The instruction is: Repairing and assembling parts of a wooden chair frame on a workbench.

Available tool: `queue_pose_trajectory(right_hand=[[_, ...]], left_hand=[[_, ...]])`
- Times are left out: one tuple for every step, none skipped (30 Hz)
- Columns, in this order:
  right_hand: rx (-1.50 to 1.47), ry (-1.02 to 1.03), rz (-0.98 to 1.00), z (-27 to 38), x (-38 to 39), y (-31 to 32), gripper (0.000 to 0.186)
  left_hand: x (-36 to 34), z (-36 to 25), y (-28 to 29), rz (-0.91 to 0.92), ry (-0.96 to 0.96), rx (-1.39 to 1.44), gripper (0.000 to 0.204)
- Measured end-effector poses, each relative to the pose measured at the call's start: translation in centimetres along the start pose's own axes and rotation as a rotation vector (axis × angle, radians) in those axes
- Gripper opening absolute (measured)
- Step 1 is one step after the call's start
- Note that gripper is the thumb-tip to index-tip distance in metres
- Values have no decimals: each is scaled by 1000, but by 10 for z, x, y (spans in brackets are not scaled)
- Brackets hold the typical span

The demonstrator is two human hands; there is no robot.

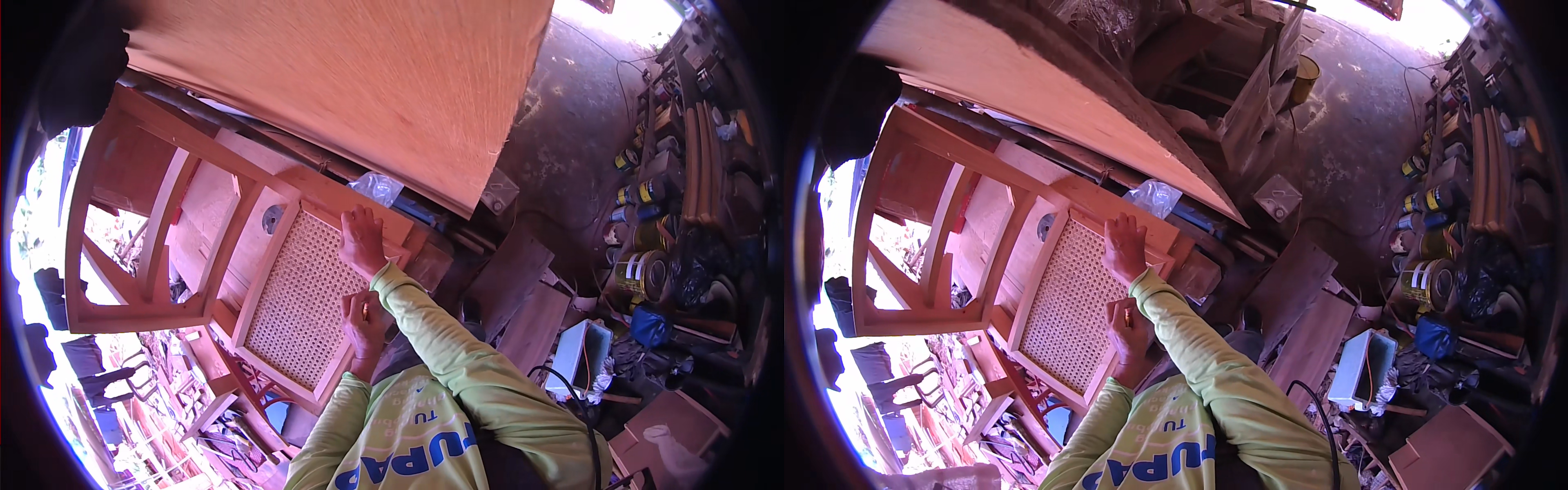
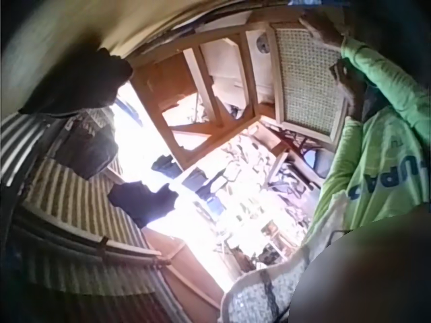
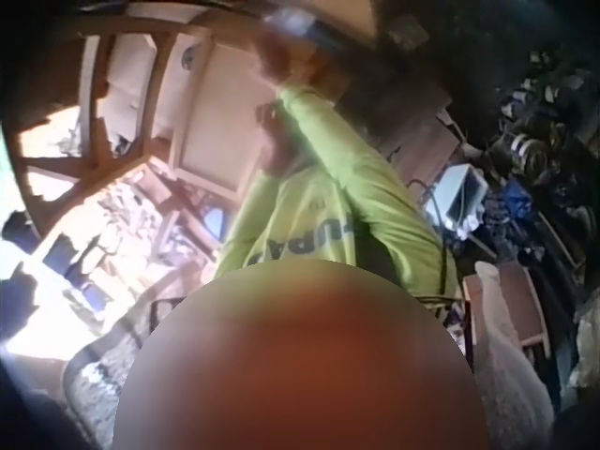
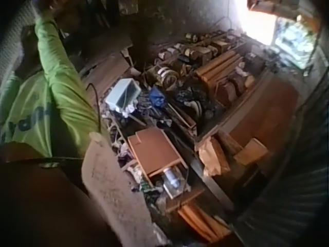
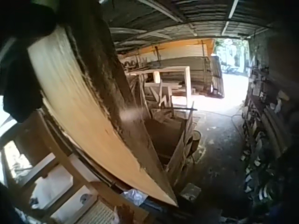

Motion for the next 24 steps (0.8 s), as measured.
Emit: queue_pose_trajectory(right_hand=[[-4,10,-28,1,1,1,34],[-7,19,-56,2,1,3,34],[-7,18,-56,3,1,3,34],[-7,20,-52,4,1,4,35],[-6,22,-49,5,0,4,36],[-5,20,-50,5,0,5,36],[-12,20,-60,6,0,6,37],[-19,19,-70,6,0,8,37],[-18,20,-73,6,-1,8,37],[-28,16,-69,6,0,8,38],[-39,11,-64,5,0,8,38],[-38,11,-66,5,0,8,38],[-31,7,-44,4,-1,7,38],[-24,2,-23,3,-1,6,38],[-25,1,-24,3,-1,6,38],[-31,7,-34,4,-1,7,38],[-38,14,-44,4,-1,9,38],[-39,14,-45,5,-1,9,38],[-45,25,-49,6,-1,11,38],[-51,36,-53,8,0,12,37],[-51,35,-53,7,-1,12,37],[-58,37,-52,7,-1,13,37],[-66,38,-52,6,-1,13,37],[-64,37,-52,5,-1,13,37]], left_hand=[[-1,-1,0,1,-2,0,11],[-2,2,1,5,37,23,9],[-1,5,1,10,78,47,7],[-1,7,0,11,78,47,7],[-2,8,0,2,43,43,7],[-2,6,0,-6,6,40,7],[-2,6,0,-4,5,41,7],[0,8,1,2,23,41,8],[0,9,0,5,39,41,9],[-1,9,0,4,36,42,9],[-1,8,1,1,18,25,10],[-2,7,0,-1,1,7,11],[-2,7,0,-1,-2,8,11],[-3,8,-1,13,14,14,11],[-3,10,-1,28,32,19,12],[-3,10,-1,29,30,18,12],[-4,11,-2,37,41,14,12],[-4,13,-2,43,52,9,13],[-5,14,-3,42,51,8,13],[-5,13,-2,35,32,-16,13],[-6,11,-3,29,13,-37,13],[-6,11,-4,29,13,-37,13],[-7,11,-3,18,9,-42,14],[-6,10,-3,8,5,-46,14]])
Point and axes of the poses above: each hand's wrist, its own x-axis away from the middle knuckle, its own y-axis out of the back of the hand, z = x × y, the point moved 8 cm from there along -x, towards the middle knuckle
